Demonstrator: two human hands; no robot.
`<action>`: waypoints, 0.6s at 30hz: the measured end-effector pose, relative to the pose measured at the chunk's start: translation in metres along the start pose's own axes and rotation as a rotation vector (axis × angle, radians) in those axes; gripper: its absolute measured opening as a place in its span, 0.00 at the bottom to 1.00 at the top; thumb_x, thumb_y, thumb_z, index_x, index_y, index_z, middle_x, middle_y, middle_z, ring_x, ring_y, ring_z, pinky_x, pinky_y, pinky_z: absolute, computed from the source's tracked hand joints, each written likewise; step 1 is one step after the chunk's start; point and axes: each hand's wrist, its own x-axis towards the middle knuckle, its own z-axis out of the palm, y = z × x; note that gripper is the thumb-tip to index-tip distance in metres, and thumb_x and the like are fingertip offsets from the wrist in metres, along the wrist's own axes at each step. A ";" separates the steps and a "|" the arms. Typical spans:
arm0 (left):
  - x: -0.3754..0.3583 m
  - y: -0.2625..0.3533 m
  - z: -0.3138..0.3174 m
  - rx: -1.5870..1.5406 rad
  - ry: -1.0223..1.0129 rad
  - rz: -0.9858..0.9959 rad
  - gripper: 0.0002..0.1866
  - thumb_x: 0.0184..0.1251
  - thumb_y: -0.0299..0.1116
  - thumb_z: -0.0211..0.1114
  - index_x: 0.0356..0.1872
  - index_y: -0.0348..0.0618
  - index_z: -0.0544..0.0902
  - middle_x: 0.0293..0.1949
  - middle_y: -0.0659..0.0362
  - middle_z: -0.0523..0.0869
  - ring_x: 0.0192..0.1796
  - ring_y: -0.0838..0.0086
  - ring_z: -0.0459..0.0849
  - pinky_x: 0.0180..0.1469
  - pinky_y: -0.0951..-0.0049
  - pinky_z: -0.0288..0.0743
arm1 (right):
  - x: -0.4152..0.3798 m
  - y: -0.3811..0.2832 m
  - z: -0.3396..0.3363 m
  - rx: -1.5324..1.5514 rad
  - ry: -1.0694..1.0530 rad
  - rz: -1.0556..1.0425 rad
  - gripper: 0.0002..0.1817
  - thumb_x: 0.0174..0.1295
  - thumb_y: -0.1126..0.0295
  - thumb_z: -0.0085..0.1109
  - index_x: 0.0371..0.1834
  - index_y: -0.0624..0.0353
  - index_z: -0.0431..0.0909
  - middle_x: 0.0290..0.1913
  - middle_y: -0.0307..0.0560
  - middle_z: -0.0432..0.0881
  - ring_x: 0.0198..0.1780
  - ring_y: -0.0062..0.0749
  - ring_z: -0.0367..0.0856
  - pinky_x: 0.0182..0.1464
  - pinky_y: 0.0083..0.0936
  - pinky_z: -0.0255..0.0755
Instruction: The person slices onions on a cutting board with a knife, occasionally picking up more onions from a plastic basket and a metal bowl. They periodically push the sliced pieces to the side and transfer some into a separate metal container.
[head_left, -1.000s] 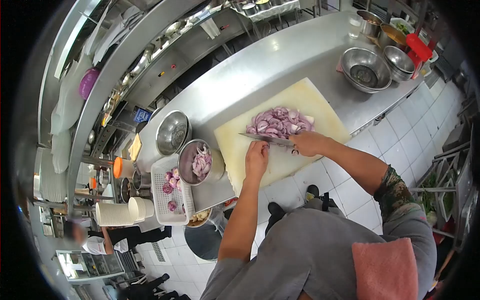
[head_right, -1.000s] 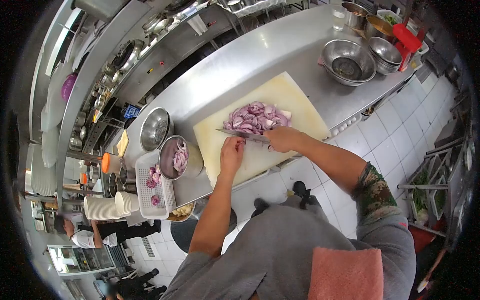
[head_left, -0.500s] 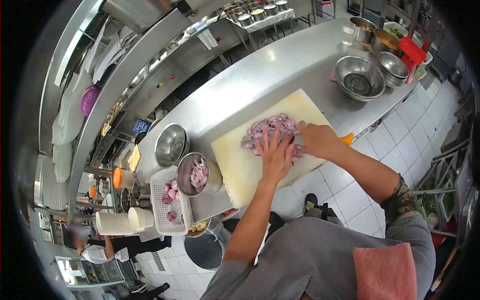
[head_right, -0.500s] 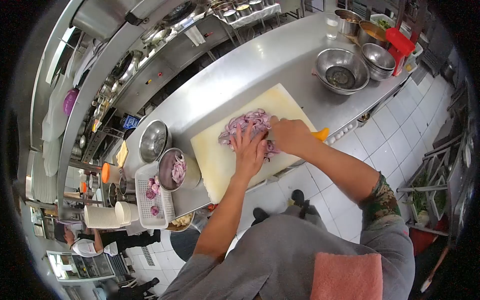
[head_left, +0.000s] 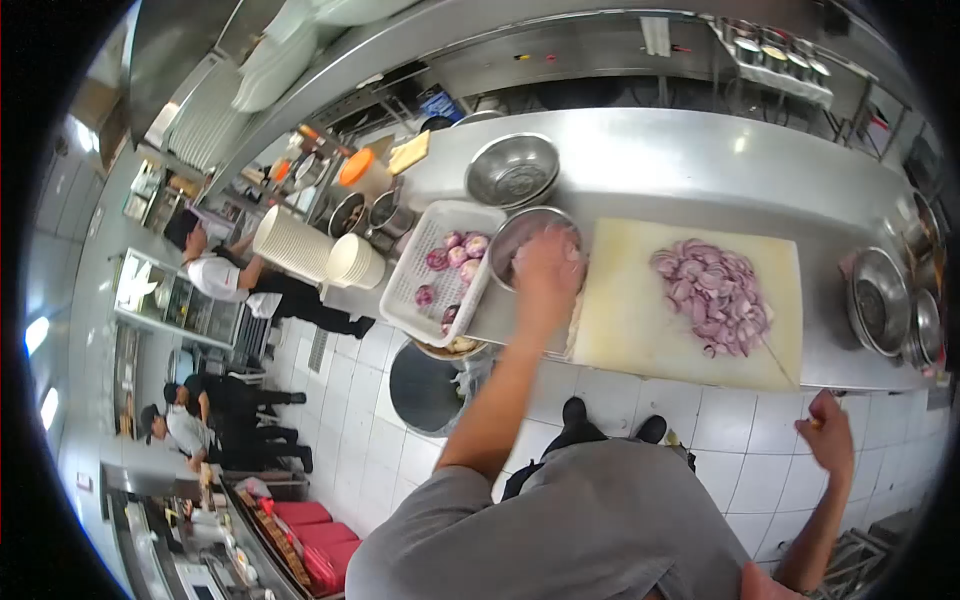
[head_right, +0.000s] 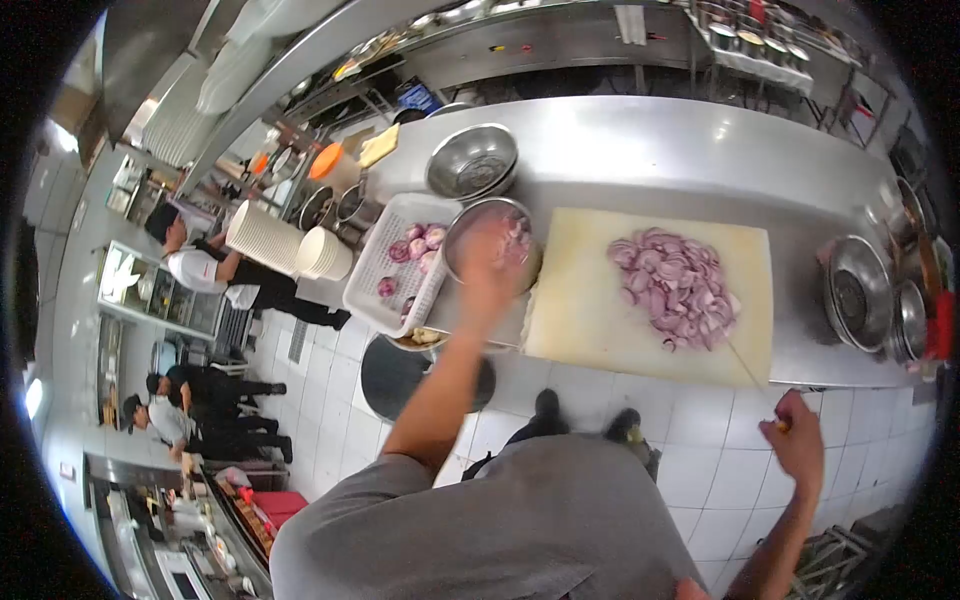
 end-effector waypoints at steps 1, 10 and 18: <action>0.010 -0.035 -0.041 0.002 0.088 0.026 0.19 0.67 0.27 0.68 0.59 0.38 0.84 0.56 0.45 0.86 0.59 0.45 0.82 0.63 0.50 0.75 | -0.001 0.004 0.020 0.059 -0.019 -0.014 0.18 0.54 0.77 0.74 0.35 0.61 0.69 0.25 0.44 0.72 0.28 0.29 0.68 0.33 0.32 0.67; -0.056 -0.351 -0.123 0.546 -0.305 -0.504 0.18 0.69 0.34 0.65 0.56 0.37 0.83 0.55 0.35 0.83 0.57 0.36 0.84 0.60 0.42 0.80 | 0.026 -0.086 0.140 0.236 -0.368 0.010 0.07 0.64 0.72 0.65 0.34 0.62 0.76 0.24 0.48 0.81 0.27 0.34 0.81 0.32 0.35 0.74; -0.004 -0.228 -0.142 0.384 -0.087 -0.260 0.14 0.62 0.27 0.70 0.48 0.39 0.84 0.46 0.47 0.85 0.46 0.54 0.86 0.53 0.57 0.82 | 0.080 -0.080 0.152 0.036 -0.423 -0.124 0.12 0.73 0.62 0.59 0.42 0.60 0.81 0.29 0.53 0.86 0.33 0.44 0.87 0.42 0.41 0.80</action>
